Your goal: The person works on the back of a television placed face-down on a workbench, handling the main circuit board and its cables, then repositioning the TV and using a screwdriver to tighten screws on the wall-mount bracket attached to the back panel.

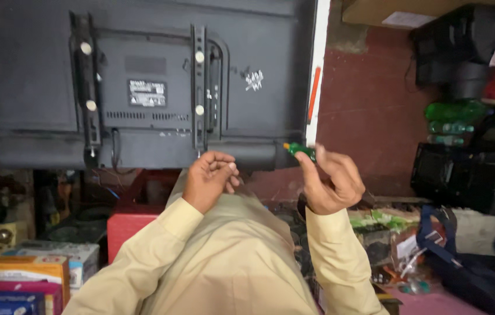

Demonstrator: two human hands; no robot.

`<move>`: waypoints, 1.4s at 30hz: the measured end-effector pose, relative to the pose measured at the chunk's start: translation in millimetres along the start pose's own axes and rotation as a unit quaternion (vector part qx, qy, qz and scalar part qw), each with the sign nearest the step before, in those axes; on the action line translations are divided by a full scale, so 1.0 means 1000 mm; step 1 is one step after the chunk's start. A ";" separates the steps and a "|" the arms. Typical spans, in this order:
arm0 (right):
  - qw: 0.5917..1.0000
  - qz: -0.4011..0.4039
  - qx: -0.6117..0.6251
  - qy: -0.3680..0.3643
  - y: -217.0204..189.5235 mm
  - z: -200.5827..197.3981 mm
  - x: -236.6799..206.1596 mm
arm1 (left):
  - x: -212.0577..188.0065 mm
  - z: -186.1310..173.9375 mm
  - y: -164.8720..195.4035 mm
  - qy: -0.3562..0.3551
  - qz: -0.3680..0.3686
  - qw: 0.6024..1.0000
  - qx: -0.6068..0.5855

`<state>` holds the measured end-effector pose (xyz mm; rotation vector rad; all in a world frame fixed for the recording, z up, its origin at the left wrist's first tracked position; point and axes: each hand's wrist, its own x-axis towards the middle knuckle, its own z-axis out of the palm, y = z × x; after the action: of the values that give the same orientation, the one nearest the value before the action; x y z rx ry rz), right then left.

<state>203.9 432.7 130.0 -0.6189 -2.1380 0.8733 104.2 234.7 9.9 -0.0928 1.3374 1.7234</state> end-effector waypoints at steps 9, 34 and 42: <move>0.997 -0.063 -0.012 0.052 -0.003 0.012 0.008 | 0.048 0.021 0.059 0.045 0.271 0.913 0.301; 0.997 -0.053 -0.049 0.011 -0.011 0.005 0.016 | 0.169 0.078 0.101 0.066 0.280 0.724 0.627; 0.998 -0.028 0.025 0.045 -0.008 0.014 0.015 | 0.042 0.060 0.059 0.018 0.270 0.905 0.329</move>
<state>182.7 431.6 135.8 -0.5589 -2.0376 0.8504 66.8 308.8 54.0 0.6907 2.0373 1.5920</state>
